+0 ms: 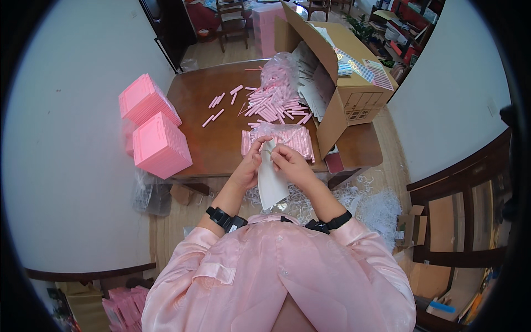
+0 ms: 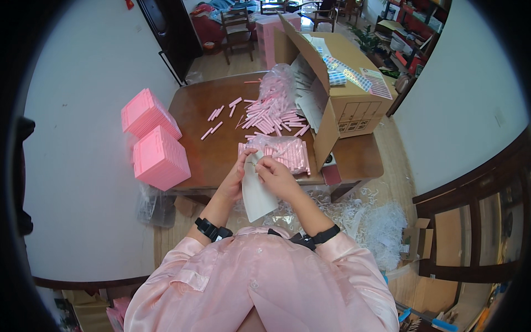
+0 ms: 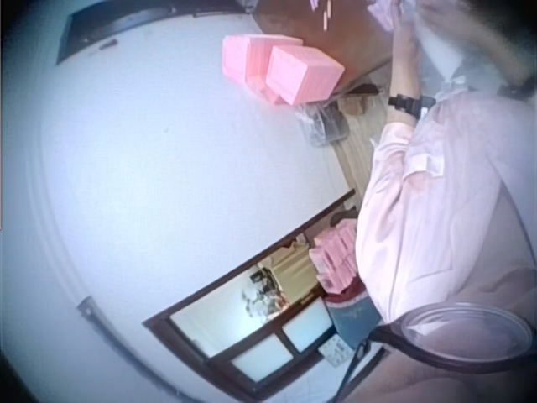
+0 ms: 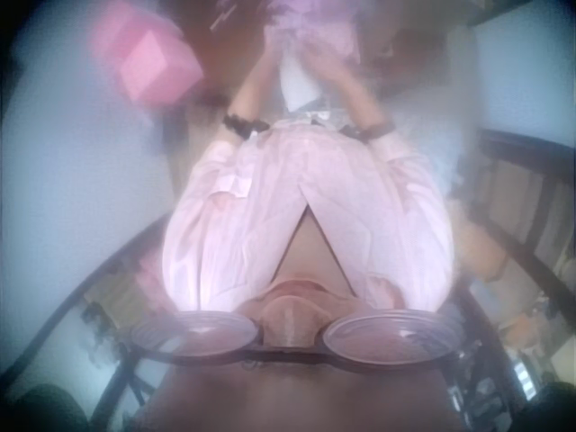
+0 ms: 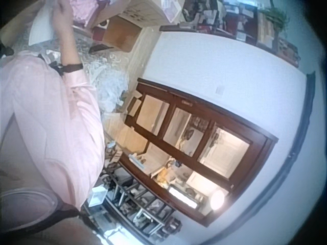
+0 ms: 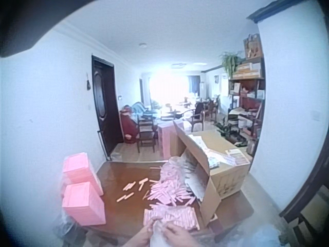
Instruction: The person unpacks pink plastic containers and inserts white paper sheets into them one by one. They repeatedly pick up a container, place a sheet inside, and set the assembled unit aside on the table.
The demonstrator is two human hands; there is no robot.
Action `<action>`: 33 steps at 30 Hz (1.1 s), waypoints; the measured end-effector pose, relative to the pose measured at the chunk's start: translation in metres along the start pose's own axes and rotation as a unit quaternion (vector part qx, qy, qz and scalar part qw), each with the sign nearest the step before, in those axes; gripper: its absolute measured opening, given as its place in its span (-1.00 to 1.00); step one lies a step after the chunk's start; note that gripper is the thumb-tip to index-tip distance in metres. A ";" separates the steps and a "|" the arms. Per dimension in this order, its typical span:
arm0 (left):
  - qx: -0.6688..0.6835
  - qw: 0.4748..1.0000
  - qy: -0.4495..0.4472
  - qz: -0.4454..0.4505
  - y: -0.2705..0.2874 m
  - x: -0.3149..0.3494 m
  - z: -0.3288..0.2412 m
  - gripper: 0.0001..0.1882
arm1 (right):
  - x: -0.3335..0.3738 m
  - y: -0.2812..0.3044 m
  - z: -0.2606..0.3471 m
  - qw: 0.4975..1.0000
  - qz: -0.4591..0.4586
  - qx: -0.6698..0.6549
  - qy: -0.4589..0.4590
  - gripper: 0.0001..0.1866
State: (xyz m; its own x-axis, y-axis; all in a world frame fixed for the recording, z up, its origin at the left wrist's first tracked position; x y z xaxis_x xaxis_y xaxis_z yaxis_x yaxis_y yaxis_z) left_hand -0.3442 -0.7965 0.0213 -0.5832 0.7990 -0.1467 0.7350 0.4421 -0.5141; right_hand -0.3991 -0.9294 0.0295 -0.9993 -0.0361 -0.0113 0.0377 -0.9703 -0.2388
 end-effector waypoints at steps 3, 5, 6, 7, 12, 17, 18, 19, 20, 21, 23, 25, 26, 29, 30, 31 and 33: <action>0.034 0.998 -0.006 -0.056 -0.001 0.001 0.001 -0.10 | 0.008 0.002 0.002 1.000 0.018 -0.005 -0.003 -0.87; 0.054 0.996 -0.008 -0.065 -0.001 0.002 0.003 -0.11 | 0.010 0.004 0.005 1.000 -0.001 0.019 0.020 -0.88; 0.057 0.997 -0.010 -0.048 -0.002 0.003 0.003 -0.11 | 0.009 0.005 0.006 0.998 -0.024 0.041 0.035 -0.88; 0.062 0.997 -0.015 -0.032 -0.001 0.003 0.003 -0.11 | 0.008 0.006 0.008 0.995 -0.044 0.060 0.060 -0.88; 0.056 0.998 0.009 -0.007 0.005 0.002 0.018 -0.09 | 0.001 0.000 0.008 0.989 -0.062 0.132 0.038 -0.84; 0.053 0.997 -0.027 -0.053 0.019 0.007 0.011 -0.06 | 0.015 0.006 0.009 0.986 -0.010 0.157 0.056 -0.82; 0.062 0.995 -0.042 -0.062 0.026 0.010 0.001 -0.04 | 0.022 0.012 0.008 0.983 0.032 0.175 0.046 -0.82; 0.080 0.993 -0.058 -0.069 0.033 0.013 -0.010 -0.03 | 0.030 0.021 0.005 0.979 0.074 0.186 0.028 -0.83; 0.048 0.989 -0.076 -0.118 0.042 0.017 -0.022 0.06 | 0.044 0.030 0.001 0.952 0.136 0.275 -0.003 -0.82; 0.052 0.987 -0.086 -0.122 0.047 0.023 -0.034 0.07 | 0.058 0.040 -0.006 0.913 0.194 0.354 -0.052 -0.81; 0.036 0.984 -0.088 -0.153 0.054 0.036 -0.052 0.17 | 0.079 0.061 -0.033 0.762 0.259 0.512 -0.300 -0.77; 0.040 0.987 -0.094 -0.127 0.046 0.044 -0.059 0.19 | 0.077 0.063 -0.031 0.779 0.211 0.554 -0.205 -0.74; 0.037 0.988 -0.095 -0.118 0.041 0.046 -0.061 0.20 | 0.074 0.060 -0.029 0.768 0.187 0.585 -0.181 -0.72; 0.082 0.991 -0.093 -0.053 0.017 0.045 -0.057 0.21 | 0.037 0.035 0.003 0.907 0.023 0.420 0.024 -0.74; 0.079 0.992 -0.092 -0.031 0.009 0.045 -0.056 0.21 | 0.027 0.026 0.017 0.921 -0.038 0.380 0.083 -0.74; 0.079 0.993 -0.090 -0.020 0.001 0.046 -0.054 0.24 | 0.017 0.018 0.026 0.920 -0.064 0.377 0.090 -0.75; 0.080 0.993 -0.080 -0.026 -0.008 0.049 -0.051 0.24 | 0.003 0.002 0.045 0.918 -0.104 0.347 0.161 -0.76</action>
Point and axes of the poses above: each hand's wrist, its own x-axis away from the middle knuckle, its own y-axis out of the back of the hand, z = x × y, the point moved 4 cm from there along -x, towards the middle knuckle, and after that the axes turned 10 degrees about -x, right-handed, at the moved point
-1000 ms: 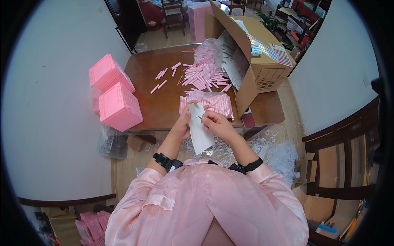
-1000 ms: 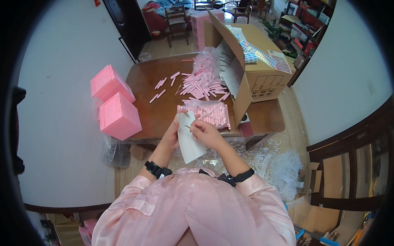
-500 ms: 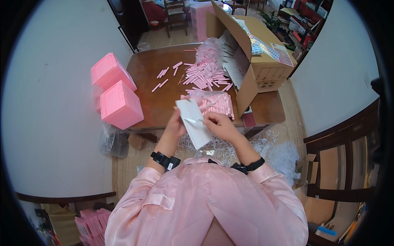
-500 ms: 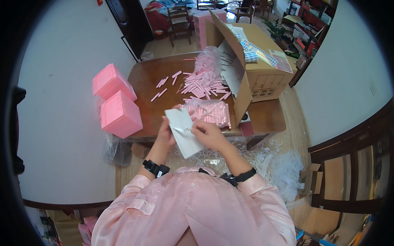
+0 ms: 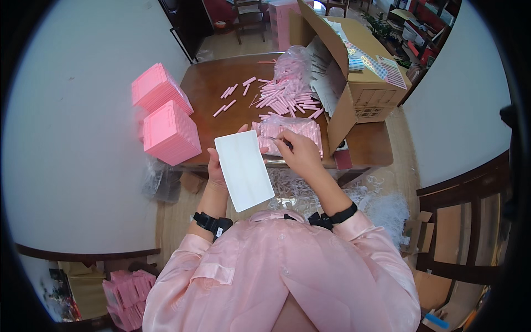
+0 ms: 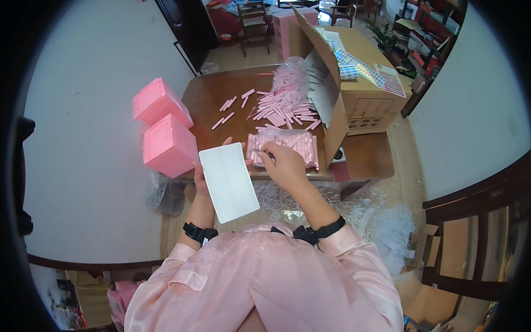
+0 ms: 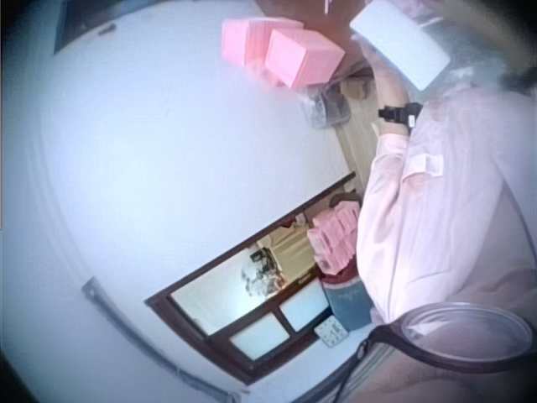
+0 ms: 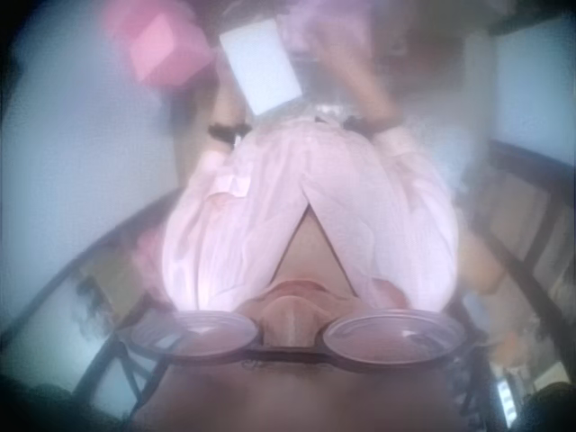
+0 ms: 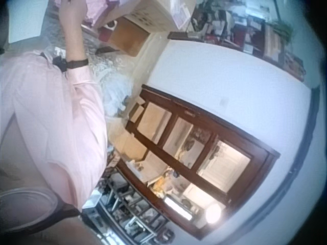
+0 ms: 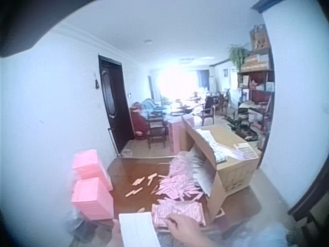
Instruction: The person unpacks pink plastic containers and inserts white paper sheets into them one by one. They repeatedly pick up a container, place a sheet inside, and set the assembled unit aside on the table.
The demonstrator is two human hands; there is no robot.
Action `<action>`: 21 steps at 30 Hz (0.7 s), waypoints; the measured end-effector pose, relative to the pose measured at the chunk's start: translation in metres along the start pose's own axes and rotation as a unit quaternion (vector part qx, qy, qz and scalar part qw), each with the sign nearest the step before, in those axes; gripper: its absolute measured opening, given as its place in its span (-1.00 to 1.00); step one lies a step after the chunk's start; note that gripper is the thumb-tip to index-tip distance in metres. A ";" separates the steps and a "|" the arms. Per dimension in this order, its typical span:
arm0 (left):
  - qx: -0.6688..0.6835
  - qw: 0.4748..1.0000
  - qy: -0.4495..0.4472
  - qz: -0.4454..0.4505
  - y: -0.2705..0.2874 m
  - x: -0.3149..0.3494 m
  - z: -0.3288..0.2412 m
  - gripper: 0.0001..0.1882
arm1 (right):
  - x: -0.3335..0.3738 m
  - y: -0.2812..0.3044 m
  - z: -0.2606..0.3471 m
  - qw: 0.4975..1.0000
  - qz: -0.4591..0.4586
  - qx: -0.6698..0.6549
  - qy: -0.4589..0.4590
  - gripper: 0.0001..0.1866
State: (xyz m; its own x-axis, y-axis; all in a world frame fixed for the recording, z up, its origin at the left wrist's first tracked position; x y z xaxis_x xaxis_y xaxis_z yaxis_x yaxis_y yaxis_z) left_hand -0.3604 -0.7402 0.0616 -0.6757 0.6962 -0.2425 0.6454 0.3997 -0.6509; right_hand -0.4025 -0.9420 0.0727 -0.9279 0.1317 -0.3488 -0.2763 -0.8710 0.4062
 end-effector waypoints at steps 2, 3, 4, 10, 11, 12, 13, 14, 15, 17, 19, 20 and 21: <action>-0.006 1.000 0.000 -0.003 -0.004 0.004 0.001 0.24 | -0.010 -0.009 0.012 1.000 0.000 0.012 0.010 -0.76; -0.011 1.000 -0.004 0.000 -0.005 0.005 0.001 0.25 | -0.012 -0.012 0.016 1.000 0.004 0.016 0.011 -0.76; -0.016 1.000 -0.008 -0.003 -0.004 0.008 0.000 0.25 | -0.011 -0.015 0.018 1.000 0.008 0.013 0.017 -0.77; -0.039 0.999 -0.030 -0.010 0.014 0.022 -0.009 0.24 | -0.014 -0.042 0.024 1.000 0.022 0.007 0.001 -0.78; -0.041 0.999 -0.027 -0.016 0.019 0.024 -0.012 0.24 | -0.015 -0.048 0.026 1.000 0.022 0.009 -0.002 -0.78; -0.043 0.998 -0.025 -0.022 0.025 0.026 -0.016 0.24 | -0.017 -0.055 0.028 1.000 0.022 0.012 -0.004 -0.79; -0.047 0.998 -0.024 -0.027 0.031 0.027 -0.021 0.24 | -0.019 -0.065 0.030 0.999 0.036 0.015 0.002 -0.79; -0.047 0.997 -0.028 -0.059 0.038 0.029 -0.022 0.22 | -0.019 -0.075 0.033 0.999 0.050 0.018 0.008 -0.80; -0.045 0.997 -0.027 -0.057 0.045 0.030 -0.027 0.22 | -0.020 -0.087 0.035 0.998 0.065 0.021 0.009 -0.80; -0.039 0.998 -0.022 -0.052 0.062 0.035 -0.041 0.22 | -0.026 -0.106 0.036 0.999 0.045 0.011 -0.006 -0.81; -0.027 0.998 -0.032 -0.038 0.084 0.037 -0.060 0.21 | -0.035 -0.124 0.034 0.998 0.020 -0.023 -0.046 -0.80; -0.016 0.999 -0.036 -0.021 0.095 0.040 -0.071 0.21 | -0.041 -0.135 0.037 0.999 0.004 -0.022 -0.036 -0.78; -0.002 0.999 -0.038 -0.004 0.105 0.042 -0.083 0.20 | -0.048 -0.149 0.040 0.999 -0.001 -0.016 -0.039 -0.78</action>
Point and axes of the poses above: each hand's wrist, its own x-axis away from the middle knuckle, its own y-axis out of the back of the hand, z = x × y, the point moved 4 cm from there along -x, towards the middle knuckle, and after that the axes turned 10 degrees about -x, right-handed, at the moved point
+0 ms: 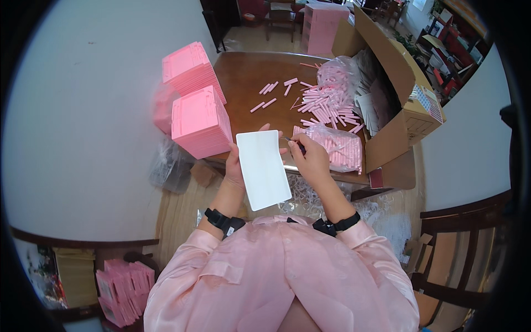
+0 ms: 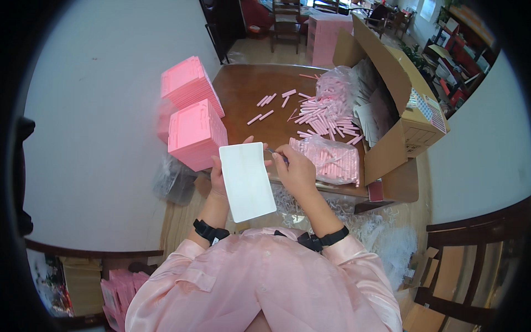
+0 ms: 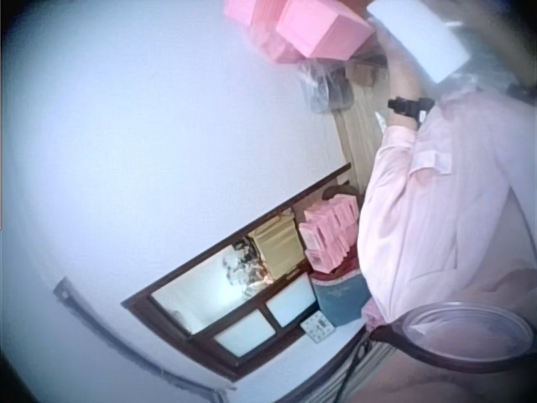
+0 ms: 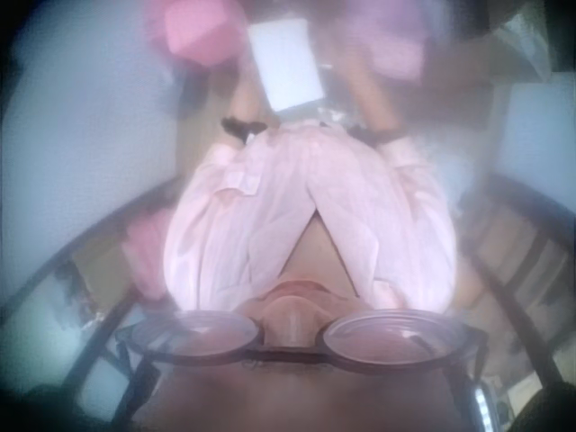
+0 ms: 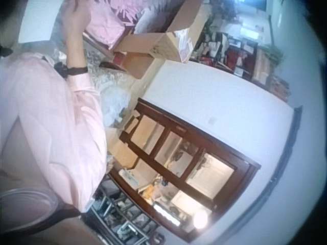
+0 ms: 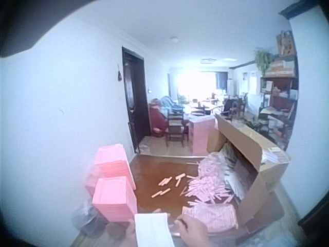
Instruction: The person unpacks pink plastic containers and inserts white paper sheets into them one by one. They repeatedly pick up a container, place a sheet inside, and set the assembled unit aside on the table.
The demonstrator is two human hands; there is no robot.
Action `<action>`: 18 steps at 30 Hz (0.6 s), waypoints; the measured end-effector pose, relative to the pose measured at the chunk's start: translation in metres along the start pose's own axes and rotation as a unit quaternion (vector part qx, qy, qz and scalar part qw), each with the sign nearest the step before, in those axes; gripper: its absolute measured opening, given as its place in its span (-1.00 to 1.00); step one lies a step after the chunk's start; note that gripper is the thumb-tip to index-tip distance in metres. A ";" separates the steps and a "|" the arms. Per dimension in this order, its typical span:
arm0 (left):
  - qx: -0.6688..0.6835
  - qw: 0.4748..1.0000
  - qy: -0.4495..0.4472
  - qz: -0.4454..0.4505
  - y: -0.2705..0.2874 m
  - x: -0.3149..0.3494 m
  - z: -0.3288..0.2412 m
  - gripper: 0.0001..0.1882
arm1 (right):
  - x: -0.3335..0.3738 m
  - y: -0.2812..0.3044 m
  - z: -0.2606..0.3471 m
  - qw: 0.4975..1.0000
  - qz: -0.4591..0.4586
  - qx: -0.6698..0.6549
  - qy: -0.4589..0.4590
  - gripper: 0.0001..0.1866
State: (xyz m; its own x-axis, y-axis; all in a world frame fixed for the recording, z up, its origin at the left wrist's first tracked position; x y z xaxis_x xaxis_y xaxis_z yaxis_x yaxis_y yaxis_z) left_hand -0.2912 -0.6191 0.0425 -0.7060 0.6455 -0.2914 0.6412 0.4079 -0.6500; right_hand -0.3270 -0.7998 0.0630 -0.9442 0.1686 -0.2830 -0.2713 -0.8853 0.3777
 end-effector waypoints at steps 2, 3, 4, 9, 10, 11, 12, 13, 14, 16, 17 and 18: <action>0.009 1.000 0.005 0.005 0.025 0.001 -0.024 0.23 | -0.014 -0.030 0.009 1.000 -0.010 0.012 0.001 -0.78; 0.015 1.000 0.008 0.005 0.037 0.002 -0.036 0.24 | -0.020 -0.045 0.014 1.000 -0.016 0.024 -0.007 -0.78; 0.014 1.000 0.010 0.007 0.050 0.002 -0.049 0.24 | -0.027 -0.060 0.019 0.999 -0.022 0.032 -0.010 -0.78; 0.015 0.999 0.037 -0.005 0.100 0.001 -0.094 0.27 | -0.053 -0.115 0.047 0.995 -0.078 0.060 -0.016 -0.80; 0.020 0.999 0.043 -0.002 0.108 0.001 -0.099 0.28 | -0.056 -0.123 0.050 0.994 -0.085 0.072 -0.016 -0.81; 0.026 0.998 0.049 0.000 0.114 0.001 -0.102 0.28 | -0.059 -0.130 0.053 0.992 -0.091 0.083 -0.020 -0.82; 0.030 0.998 0.055 0.002 0.120 0.001 -0.104 0.28 | -0.061 -0.136 0.054 0.990 -0.094 0.100 -0.023 -0.82; 0.033 0.998 0.060 0.001 0.124 0.002 -0.105 0.29 | -0.063 -0.141 0.055 0.988 -0.094 0.115 -0.029 -0.83; 0.034 0.997 0.065 0.001 0.129 0.002 -0.106 0.29 | -0.065 -0.146 0.056 0.987 -0.093 0.130 -0.033 -0.83; 0.034 0.997 0.066 0.001 0.135 0.002 -0.107 0.30 | -0.067 -0.151 0.057 0.984 -0.097 0.144 -0.031 -0.84; 0.034 0.997 0.064 0.000 0.136 0.001 -0.107 0.30 | -0.069 -0.152 0.058 0.984 -0.098 0.149 -0.029 -0.84; 0.034 0.998 0.062 -0.001 0.137 0.001 -0.107 0.30 | -0.070 -0.153 0.059 0.984 -0.091 0.151 -0.029 -0.84</action>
Point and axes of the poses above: each hand's wrist, its own x-axis away from the middle knuckle, its own y-axis out of the back of the hand, z = x × y, the point moved 4 cm from there along -x, towards the middle knuckle, and after that the axes turned 10 degrees about -x, right-handed, at the moved point
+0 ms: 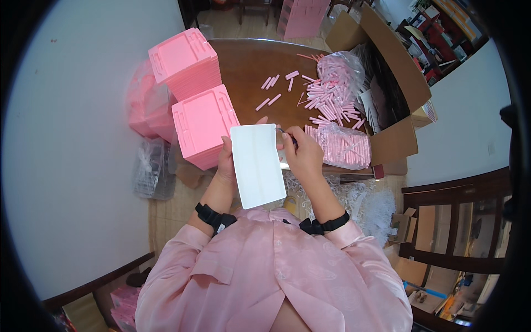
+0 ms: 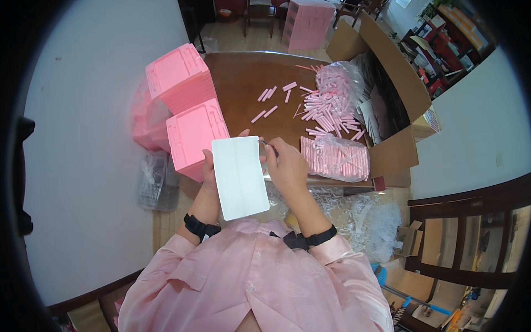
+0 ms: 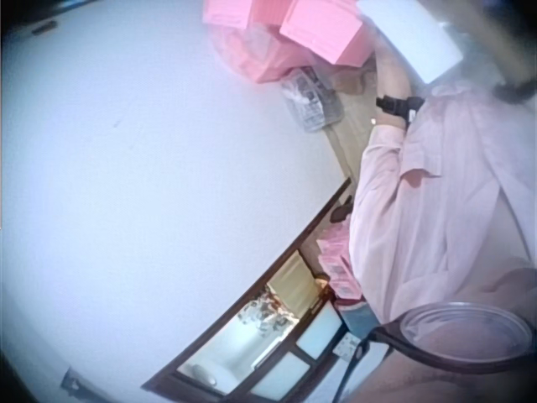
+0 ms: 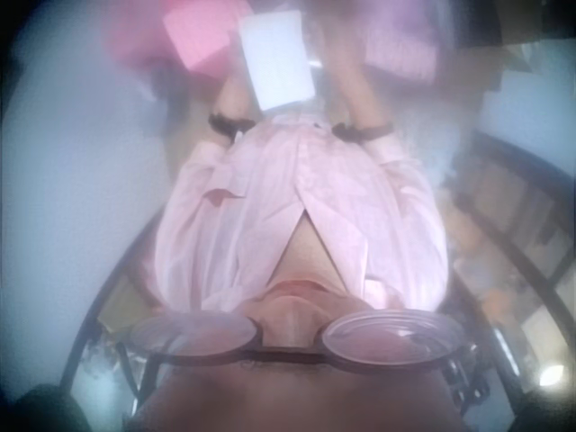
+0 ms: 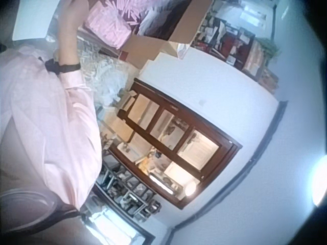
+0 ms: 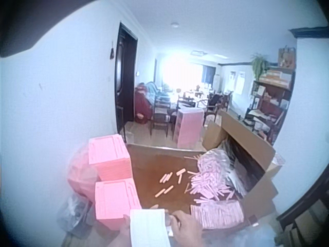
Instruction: The person unpacks pink plastic containers and inserts white paper sheets into them one by one. They repeatedly pick up a container, place a sheet inside, and set the assembled unit aside on the table.
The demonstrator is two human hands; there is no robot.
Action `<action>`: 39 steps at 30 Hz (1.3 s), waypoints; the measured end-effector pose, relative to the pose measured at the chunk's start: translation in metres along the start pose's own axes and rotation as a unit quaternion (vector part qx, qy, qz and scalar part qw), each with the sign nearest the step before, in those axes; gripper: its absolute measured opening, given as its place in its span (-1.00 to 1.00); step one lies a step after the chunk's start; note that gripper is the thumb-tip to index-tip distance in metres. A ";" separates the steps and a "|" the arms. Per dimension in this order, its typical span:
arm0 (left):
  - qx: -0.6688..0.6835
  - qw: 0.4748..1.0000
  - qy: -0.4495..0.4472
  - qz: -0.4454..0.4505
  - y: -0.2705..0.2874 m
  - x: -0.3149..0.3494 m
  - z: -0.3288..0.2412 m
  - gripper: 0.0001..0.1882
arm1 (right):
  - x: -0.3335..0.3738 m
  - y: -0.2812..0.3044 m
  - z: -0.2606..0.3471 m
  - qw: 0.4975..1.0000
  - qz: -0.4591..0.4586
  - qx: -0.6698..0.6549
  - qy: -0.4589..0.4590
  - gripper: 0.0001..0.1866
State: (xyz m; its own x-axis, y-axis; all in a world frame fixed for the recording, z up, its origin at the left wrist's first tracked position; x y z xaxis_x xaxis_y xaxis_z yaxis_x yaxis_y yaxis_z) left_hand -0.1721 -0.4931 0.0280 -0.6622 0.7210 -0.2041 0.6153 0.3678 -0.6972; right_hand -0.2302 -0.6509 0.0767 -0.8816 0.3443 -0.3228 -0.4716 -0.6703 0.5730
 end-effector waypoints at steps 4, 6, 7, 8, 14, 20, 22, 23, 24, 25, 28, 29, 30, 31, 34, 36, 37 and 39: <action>-0.013 1.000 -0.020 -0.004 -0.004 -0.004 0.001 0.28 | -0.011 0.006 0.001 0.999 0.041 0.009 0.006 -0.86; -0.010 0.999 -0.040 0.005 -0.009 -0.008 0.002 0.23 | -0.016 0.011 0.002 0.997 0.079 -0.001 0.027 -0.87; -0.003 0.999 -0.041 -0.018 -0.010 -0.009 0.004 0.23 | -0.017 0.014 0.002 0.994 0.101 -0.013 0.047 -0.88; 0.003 0.998 -0.043 -0.041 -0.011 -0.010 0.006 0.22 | -0.018 0.017 0.001 0.990 0.122 -0.030 0.070 -0.88; -0.038 0.991 -0.084 -0.093 -0.003 -0.011 -0.004 0.16 | 0.004 0.063 -0.070 0.971 0.200 -0.074 0.110 -0.85; -0.077 0.974 -0.143 -0.158 0.012 -0.006 -0.026 0.16 | 0.091 0.077 -0.232 0.733 0.570 0.369 -0.049 -0.68; -0.146 0.967 -0.140 -0.155 0.011 -0.009 -0.028 0.21 | 0.091 0.079 -0.255 0.691 0.602 0.392 -0.083 -0.61; -0.197 0.957 -0.122 -0.175 0.010 -0.011 -0.024 0.22 | 0.076 0.078 -0.256 0.711 0.595 0.369 -0.071 -0.58; -0.287 0.936 -0.080 -0.186 0.008 -0.012 -0.018 0.19 | 0.062 0.078 -0.251 0.728 0.589 0.347 -0.059 -0.55; -0.383 0.908 -0.029 -0.170 0.005 -0.017 -0.009 0.17 | 0.040 0.075 -0.236 0.831 0.498 0.242 -0.059 -0.52; -0.660 0.744 0.007 -0.101 -0.011 -0.041 0.020 0.13 | -0.014 0.047 -0.192 0.877 0.385 -0.153 -0.245 -0.64; -0.692 0.717 0.008 -0.082 -0.016 -0.047 0.030 0.15 | -0.021 0.037 -0.177 0.842 0.360 -0.272 -0.297 -0.68; -0.724 0.687 0.010 -0.062 -0.020 -0.051 0.040 0.18 | -0.025 0.029 -0.161 0.782 0.337 -0.410 -0.326 -0.71; -0.726 0.685 0.027 -0.058 -0.022 -0.056 0.049 0.19 | -0.025 0.024 -0.152 0.818 0.327 -0.361 -0.305 -0.69; -0.716 0.695 0.050 -0.045 -0.020 -0.061 0.071 0.22 | -0.022 0.019 -0.142 0.855 0.320 -0.314 -0.259 -0.67; -0.687 0.722 0.072 -0.045 -0.016 -0.059 0.083 0.22 | -0.015 0.022 -0.156 0.826 0.313 -0.325 -0.337 -0.68; -0.719 0.689 0.087 -0.027 -0.015 -0.057 0.089 0.21 | -0.012 0.020 -0.166 0.819 0.294 -0.304 -0.387 -0.70; -0.727 0.679 0.096 -0.019 -0.016 -0.054 0.103 0.19 | -0.009 0.015 -0.177 0.834 0.308 -0.309 -0.339 -0.72</action>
State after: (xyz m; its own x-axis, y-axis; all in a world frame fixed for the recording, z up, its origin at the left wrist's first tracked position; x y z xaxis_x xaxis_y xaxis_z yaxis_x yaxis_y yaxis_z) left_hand -0.1904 -0.5982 -0.0210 -0.7071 0.7069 -0.0146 0.4632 0.4787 0.7459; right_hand -0.2264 -0.7805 -0.0452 -0.8602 -0.0383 0.5085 -0.0100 -0.9957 -0.0918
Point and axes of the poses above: each hand's wrist, its own x-axis away from the middle knuckle, its own y-axis out of the back of the hand, z = x × y, the point moved 4 cm from there along -x, towards the middle knuckle, and after that the axes turned 10 degrees about -x, right-handed, at the moved point
